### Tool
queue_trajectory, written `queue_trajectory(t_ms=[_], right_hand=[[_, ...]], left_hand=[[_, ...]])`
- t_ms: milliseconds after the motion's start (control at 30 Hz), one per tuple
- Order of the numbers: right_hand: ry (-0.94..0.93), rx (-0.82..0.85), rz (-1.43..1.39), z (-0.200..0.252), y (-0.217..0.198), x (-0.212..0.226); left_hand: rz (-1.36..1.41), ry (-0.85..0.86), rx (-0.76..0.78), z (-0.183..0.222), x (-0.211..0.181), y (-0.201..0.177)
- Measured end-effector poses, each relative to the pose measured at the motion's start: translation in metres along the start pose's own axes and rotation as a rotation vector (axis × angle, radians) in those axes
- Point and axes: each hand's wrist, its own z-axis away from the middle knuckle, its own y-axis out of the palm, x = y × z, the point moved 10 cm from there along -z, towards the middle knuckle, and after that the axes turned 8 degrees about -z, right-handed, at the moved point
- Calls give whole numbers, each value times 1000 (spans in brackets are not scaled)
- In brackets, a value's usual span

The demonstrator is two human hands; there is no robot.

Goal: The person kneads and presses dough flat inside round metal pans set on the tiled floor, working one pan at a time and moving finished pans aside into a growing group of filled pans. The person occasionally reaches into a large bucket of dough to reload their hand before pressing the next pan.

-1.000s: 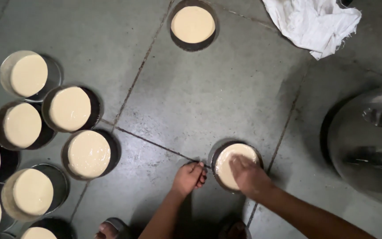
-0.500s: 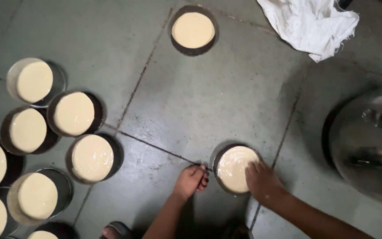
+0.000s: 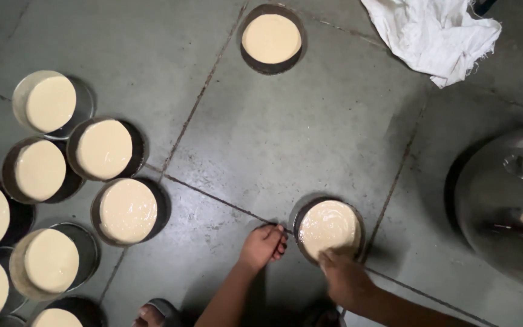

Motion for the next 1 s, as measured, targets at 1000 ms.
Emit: queue_trajectory(t_ms=[1000], right_hand=[[223, -168, -873, -15, -106, -54]], left_hand=[[-24, 7, -18, 5, -8, -1]])
